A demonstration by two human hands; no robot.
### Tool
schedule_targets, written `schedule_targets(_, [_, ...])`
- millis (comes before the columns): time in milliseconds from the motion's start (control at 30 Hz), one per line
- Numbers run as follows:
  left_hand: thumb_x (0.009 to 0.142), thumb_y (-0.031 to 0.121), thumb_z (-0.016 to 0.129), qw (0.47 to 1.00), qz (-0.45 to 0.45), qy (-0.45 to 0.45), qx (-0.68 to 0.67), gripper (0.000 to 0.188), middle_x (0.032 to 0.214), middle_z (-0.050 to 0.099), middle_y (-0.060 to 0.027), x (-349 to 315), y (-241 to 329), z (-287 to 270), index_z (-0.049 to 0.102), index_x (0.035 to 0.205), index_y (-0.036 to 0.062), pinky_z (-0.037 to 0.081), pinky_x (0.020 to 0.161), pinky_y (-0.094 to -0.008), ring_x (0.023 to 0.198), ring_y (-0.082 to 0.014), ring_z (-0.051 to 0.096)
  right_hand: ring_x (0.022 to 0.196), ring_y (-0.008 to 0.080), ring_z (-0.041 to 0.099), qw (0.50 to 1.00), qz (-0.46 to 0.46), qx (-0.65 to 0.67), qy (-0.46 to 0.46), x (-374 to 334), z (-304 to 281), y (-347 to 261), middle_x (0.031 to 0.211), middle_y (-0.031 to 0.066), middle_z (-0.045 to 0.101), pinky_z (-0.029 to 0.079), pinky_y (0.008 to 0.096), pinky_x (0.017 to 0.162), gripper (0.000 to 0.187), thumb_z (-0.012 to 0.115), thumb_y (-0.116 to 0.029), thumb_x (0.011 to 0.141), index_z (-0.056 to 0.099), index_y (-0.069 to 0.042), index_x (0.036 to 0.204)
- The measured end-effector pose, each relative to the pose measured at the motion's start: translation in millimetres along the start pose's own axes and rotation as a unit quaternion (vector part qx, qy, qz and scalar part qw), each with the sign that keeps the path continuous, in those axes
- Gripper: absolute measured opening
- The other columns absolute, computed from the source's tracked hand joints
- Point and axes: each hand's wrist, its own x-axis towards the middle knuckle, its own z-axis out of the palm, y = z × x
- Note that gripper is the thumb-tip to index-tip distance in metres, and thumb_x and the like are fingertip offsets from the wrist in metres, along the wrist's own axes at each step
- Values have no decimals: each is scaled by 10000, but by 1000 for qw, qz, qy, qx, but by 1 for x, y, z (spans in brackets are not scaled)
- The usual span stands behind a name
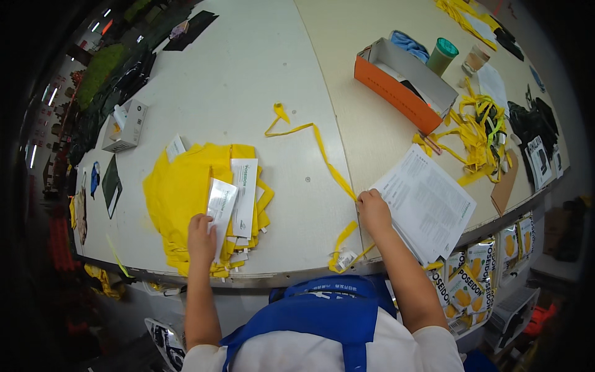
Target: The person places white paper labels onto a stack of yellow garments on a table, then uses a black marker to write on the garment tags. The person handles the garments one at a time, writing on each tag before moving to the next.
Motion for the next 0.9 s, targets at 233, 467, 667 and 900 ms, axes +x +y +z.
schedule_targets(233, [771,38,648,986,33,-63,-150,346,1157,521,-196,-26,69,47,558,1105,39,427,919,-416,1070,-380,508,559,61,507,828,66,551,74,8,-131,-3,759,22,577,403,193,470,106,565,-147,920,536,-95,1008])
schedule_targets(467, [783,40,647,987,8,-68,-143,347,1175,506,-196,-36,64,37,558,1118,34,435,909,-407,1077,-372,506,760,108,572,803,-163,468,332,37,-383,40,909,77,602,484,210,710,125,545,-119,940,545,-51,1044])
schedule_targets(667, [762,0,647,985,-3,-63,-163,351,1170,504,-184,-32,72,42,558,1101,28,425,921,-389,1083,-360,505,963,180,614,781,-168,274,535,65,-529,76,1029,111,613,497,291,907,167,503,-140,965,529,-4,1058])
schedule_targets(900, [757,6,649,986,-42,-58,-153,364,1171,508,-189,-45,66,39,557,1108,33,437,907,-399,1070,-369,512,1110,223,576,837,-115,60,531,126,-535,154,1195,135,576,460,332,967,305,461,-233,988,504,3,1176])
